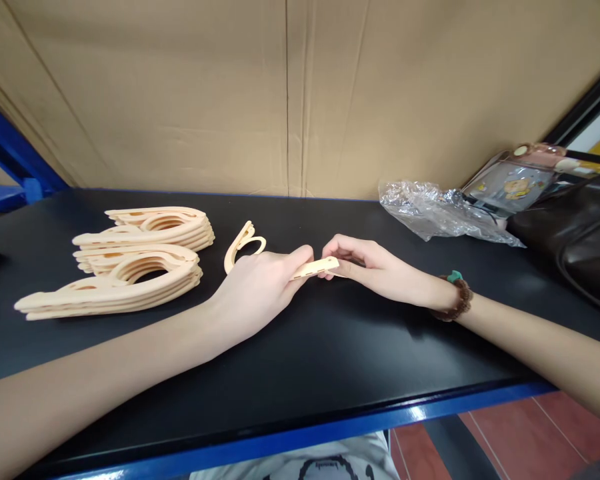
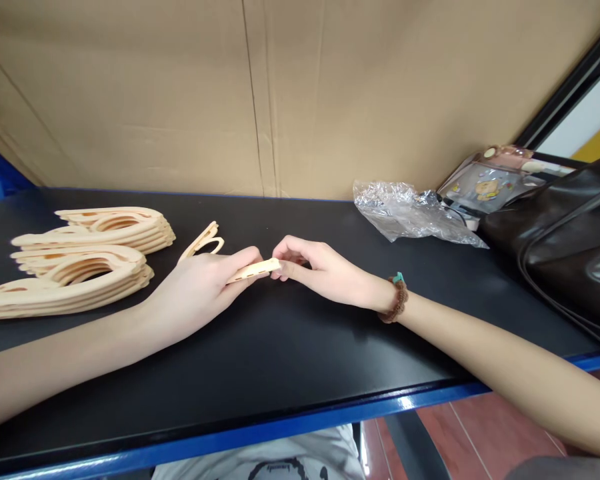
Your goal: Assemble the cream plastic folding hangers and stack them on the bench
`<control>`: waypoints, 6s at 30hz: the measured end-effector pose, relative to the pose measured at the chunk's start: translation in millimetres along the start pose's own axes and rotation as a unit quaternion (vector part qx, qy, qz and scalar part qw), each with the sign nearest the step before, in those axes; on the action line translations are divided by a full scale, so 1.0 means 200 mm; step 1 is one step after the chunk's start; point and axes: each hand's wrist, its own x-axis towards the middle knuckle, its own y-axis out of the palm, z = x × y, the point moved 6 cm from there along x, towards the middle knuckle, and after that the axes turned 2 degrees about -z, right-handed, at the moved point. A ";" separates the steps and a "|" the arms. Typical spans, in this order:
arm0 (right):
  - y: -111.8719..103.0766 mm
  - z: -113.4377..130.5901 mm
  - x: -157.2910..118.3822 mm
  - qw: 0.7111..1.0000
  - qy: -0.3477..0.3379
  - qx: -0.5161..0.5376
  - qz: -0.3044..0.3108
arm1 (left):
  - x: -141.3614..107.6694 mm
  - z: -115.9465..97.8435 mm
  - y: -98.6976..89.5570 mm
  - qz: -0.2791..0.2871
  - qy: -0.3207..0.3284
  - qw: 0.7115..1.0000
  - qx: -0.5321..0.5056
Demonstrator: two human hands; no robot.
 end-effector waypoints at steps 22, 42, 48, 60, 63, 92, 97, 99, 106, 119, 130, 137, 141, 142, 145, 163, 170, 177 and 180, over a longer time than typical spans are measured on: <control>-0.03 -0.01 0.01 0.996 -0.001 -0.082 -0.024 | 0.00 0.02 0.02 0.010 -0.048 0.999 -0.018; -0.06 -0.01 0.00 0.979 -0.005 -0.187 -0.081 | 0.00 -0.01 0.03 0.018 0.001 1.000 0.026; -0.03 0.03 0.00 0.978 -0.052 -0.197 -0.054 | 0.00 -0.01 0.02 0.020 -0.001 0.999 0.030; 0.00 0.04 0.01 0.953 -0.101 -0.286 -0.017 | 0.00 0.00 0.03 0.025 0.001 0.999 0.045; 0.00 0.03 0.00 0.956 -0.091 -0.278 -0.024 | 0.00 0.00 0.04 0.027 0.003 0.998 0.048; -0.04 0.10 -0.03 0.909 -0.165 -0.368 -0.108 | 0.00 0.00 0.05 0.037 -0.006 0.998 0.042; -0.03 0.09 -0.02 0.896 -0.171 -0.399 -0.095 | 0.00 0.02 0.06 0.043 -0.028 0.999 0.011; -0.02 0.09 -0.02 0.890 -0.179 -0.410 -0.091 | 0.00 0.03 0.06 0.050 -0.042 0.998 -0.013; 0.00 0.12 -0.04 0.850 -0.224 -0.474 -0.057 | 0.01 0.05 0.07 0.053 -0.061 0.996 -0.038; -0.02 0.12 -0.04 0.843 -0.202 -0.486 -0.114 | 0.01 0.05 0.04 0.029 -0.069 0.994 -0.082; -0.03 0.13 -0.04 0.861 -0.192 -0.449 -0.142 | 0.01 0.03 0.04 0.036 -0.059 0.993 -0.098; -0.04 0.13 -0.05 0.874 -0.185 -0.422 -0.154 | 0.01 0.02 0.03 0.029 -0.026 0.994 -0.107; -0.02 0.14 -0.05 0.881 -0.187 -0.410 -0.145 | 0.01 0.01 0.04 0.034 -0.012 0.994 -0.103; -0.02 0.14 -0.05 0.882 -0.189 -0.407 -0.143 | 0.01 0.01 0.04 0.037 -0.010 0.994 -0.101; -0.02 0.14 -0.05 0.886 -0.190 -0.399 -0.140 | 0.01 0.01 0.04 0.043 -0.008 0.994 -0.102; 0.00 0.15 -0.04 0.896 -0.206 -0.381 -0.098 | 0.00 0.00 0.04 0.041 -0.019 0.992 -0.115; -0.01 0.15 -0.05 0.889 -0.202 -0.395 -0.113 | 0.01 0.00 0.04 0.034 -0.024 0.992 -0.115; -0.03 0.15 -0.05 0.898 -0.182 -0.368 -0.159 | 0.01 0.00 0.02 0.024 -0.006 0.992 -0.120; -0.04 0.15 -0.05 0.901 -0.180 -0.359 -0.162 | 0.01 0.00 0.02 0.028 -0.010 0.992 -0.119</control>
